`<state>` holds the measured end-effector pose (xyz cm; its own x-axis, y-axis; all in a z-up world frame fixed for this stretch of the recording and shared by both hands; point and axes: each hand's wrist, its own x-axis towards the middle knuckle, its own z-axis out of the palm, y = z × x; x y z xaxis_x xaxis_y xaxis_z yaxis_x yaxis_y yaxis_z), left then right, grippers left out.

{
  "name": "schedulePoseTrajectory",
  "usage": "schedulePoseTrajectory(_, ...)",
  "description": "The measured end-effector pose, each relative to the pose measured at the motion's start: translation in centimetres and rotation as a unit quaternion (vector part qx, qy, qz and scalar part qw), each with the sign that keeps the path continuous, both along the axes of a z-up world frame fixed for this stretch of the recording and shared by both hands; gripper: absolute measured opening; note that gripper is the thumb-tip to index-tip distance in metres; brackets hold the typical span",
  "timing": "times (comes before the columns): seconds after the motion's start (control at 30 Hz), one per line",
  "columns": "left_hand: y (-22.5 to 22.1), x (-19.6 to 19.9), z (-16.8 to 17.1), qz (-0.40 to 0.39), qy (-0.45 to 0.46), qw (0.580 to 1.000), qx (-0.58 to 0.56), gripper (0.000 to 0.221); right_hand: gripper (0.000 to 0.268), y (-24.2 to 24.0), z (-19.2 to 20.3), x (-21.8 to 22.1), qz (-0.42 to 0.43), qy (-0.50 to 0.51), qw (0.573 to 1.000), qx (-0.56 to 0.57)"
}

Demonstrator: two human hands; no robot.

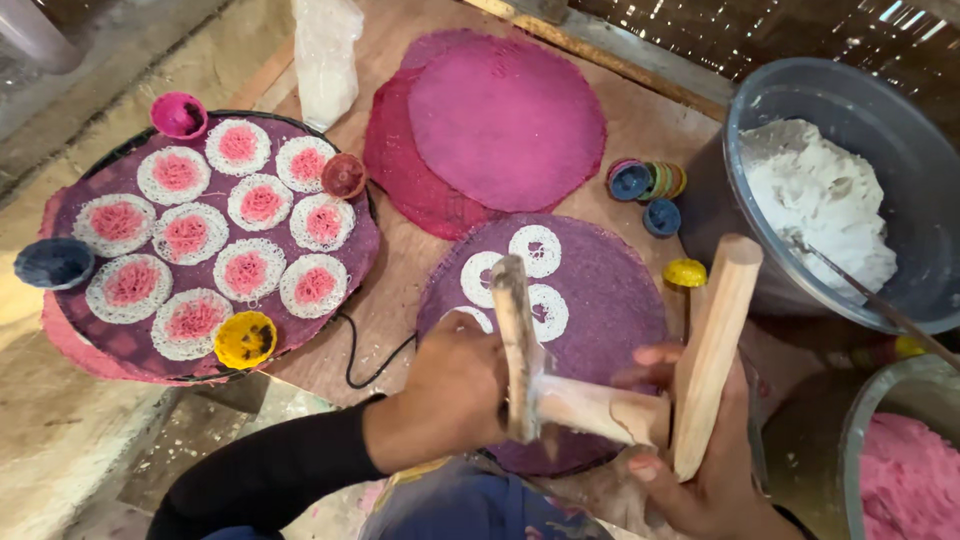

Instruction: The person extrudes dough from a wooden tool onto trays in circular patterns and shapes them by hand while another person nearby mixes more dough in a large bowl.

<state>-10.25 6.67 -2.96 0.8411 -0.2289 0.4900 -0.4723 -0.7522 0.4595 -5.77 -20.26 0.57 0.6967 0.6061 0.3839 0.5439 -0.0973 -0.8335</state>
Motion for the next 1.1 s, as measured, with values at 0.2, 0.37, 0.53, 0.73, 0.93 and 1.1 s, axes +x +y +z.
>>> schedulePoseTrajectory(0.2,-3.2,-0.8,-3.8,0.012,0.138,0.99,-0.023,0.034,0.099,0.5,-2.8,-0.4,0.002,0.059,0.997,-0.041)
schedulePoseTrajectory(0.37,-5.5,-2.1,-7.2,0.001,0.12,0.989,-0.082,0.03,0.1,0.4,-7.2,-1.5,0.012,0.066,0.995,-0.073)
schedulePoseTrajectory(0.53,-5.6,-1.3,-9.1,-0.038,0.119,0.983,-0.137,0.034,0.111,-1.1,-8.7,-1.5,0.007,0.047,0.993,-0.112)
schedulePoseTrajectory(0.73,-4.4,4.4,-7.7,0.047,0.105,0.958,-0.264,0.04,0.108,-5.2,-7.0,5.9,0.141,0.57,0.799,-0.132)
schedulePoseTrajectory(0.93,3.3,10.1,-5.0,-0.254,0.097,0.857,-0.438,0.119,0.094,-7.7,-5.1,9.7,0.218,0.473,0.847,-0.108)
schedulePoseTrajectory(1.1,3.2,10.8,-6.4,-0.394,0.083,0.52,-0.753,0.109,0.099,-6.4,-5.7,12.6,0.244,0.514,0.787,-0.237)
